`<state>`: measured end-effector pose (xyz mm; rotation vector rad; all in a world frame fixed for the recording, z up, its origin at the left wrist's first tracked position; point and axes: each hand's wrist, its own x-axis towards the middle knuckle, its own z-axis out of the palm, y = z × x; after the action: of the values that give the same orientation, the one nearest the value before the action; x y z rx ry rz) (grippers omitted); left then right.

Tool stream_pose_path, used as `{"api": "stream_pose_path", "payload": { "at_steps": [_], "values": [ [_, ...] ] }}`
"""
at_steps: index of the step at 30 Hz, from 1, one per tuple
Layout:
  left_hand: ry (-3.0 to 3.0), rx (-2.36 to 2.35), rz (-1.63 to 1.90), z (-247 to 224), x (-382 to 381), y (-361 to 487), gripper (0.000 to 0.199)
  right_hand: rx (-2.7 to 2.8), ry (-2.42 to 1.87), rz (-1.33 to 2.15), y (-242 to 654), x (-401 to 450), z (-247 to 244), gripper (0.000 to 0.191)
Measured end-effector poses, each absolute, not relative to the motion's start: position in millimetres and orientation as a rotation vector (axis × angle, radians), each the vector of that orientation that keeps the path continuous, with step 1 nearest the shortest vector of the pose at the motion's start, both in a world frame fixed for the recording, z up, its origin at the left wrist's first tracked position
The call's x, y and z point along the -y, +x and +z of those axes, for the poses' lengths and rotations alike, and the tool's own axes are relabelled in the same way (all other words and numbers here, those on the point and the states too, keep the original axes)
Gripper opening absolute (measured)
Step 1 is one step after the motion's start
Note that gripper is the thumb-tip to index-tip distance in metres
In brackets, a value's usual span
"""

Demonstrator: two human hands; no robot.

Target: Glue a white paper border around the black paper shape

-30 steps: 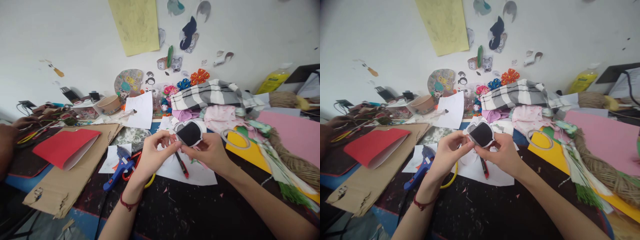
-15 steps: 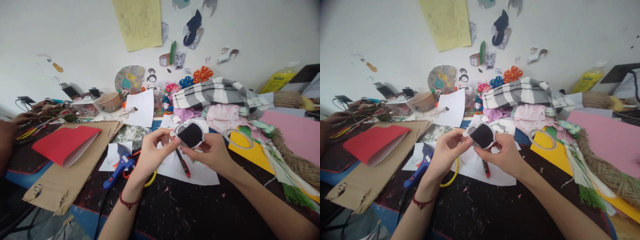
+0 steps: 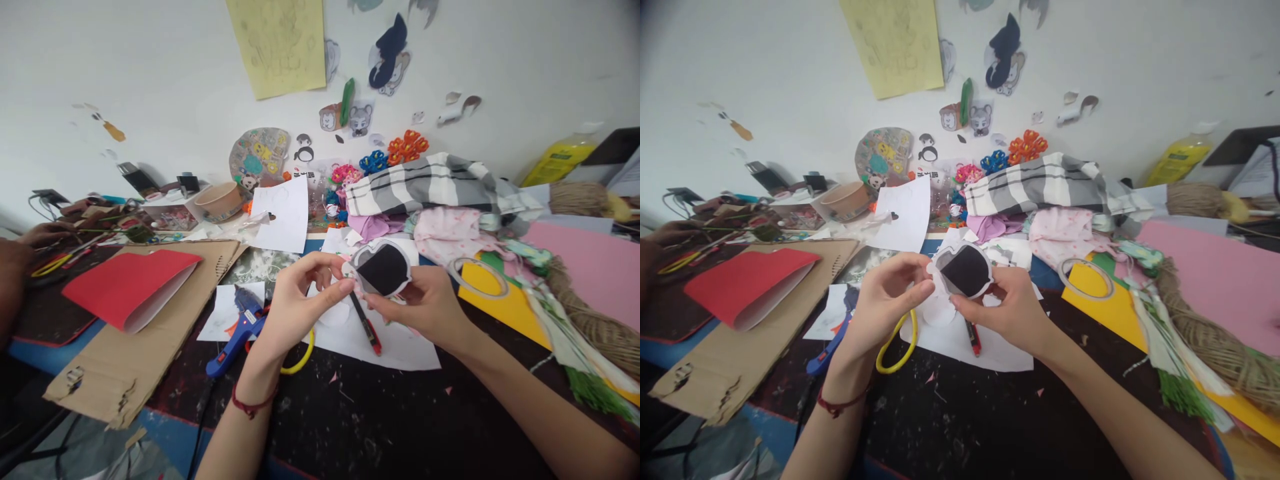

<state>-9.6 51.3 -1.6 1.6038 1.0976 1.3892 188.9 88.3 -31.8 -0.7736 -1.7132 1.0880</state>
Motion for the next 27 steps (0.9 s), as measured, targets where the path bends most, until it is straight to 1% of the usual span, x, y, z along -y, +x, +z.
{"api": "stream_pose_path", "payload": {
  "at_steps": [6, 10, 14, 19, 27],
  "values": [
    [1.794, -1.269, 1.503, 1.3, -47.2, -12.2, 0.012, 1.724, -0.748, 1.153, 189.9, -87.9, -32.0, 0.018],
    [2.238, -1.338, 1.667, 5.4, -43.7, -15.6, 0.016, 1.738, -0.677, 1.234, 189.5, -88.0, -30.0, 0.017],
    [2.643, -1.304, 1.615, 10.4, -41.3, -20.0, 0.021, 1.758, -0.629, 1.294, 188.8, -88.7, -27.9, 0.014],
    [2.762, -1.338, 1.620, 10.1, -41.1, -21.2, 0.014, 1.809, -0.644, 1.264, 189.5, -88.3, -28.3, 0.017],
    [2.780, -1.381, 1.549, 9.4, -38.0, -21.1, 0.017, 1.863, -0.645, 1.213, 190.2, -88.5, -28.9, 0.015]
  ]
}}
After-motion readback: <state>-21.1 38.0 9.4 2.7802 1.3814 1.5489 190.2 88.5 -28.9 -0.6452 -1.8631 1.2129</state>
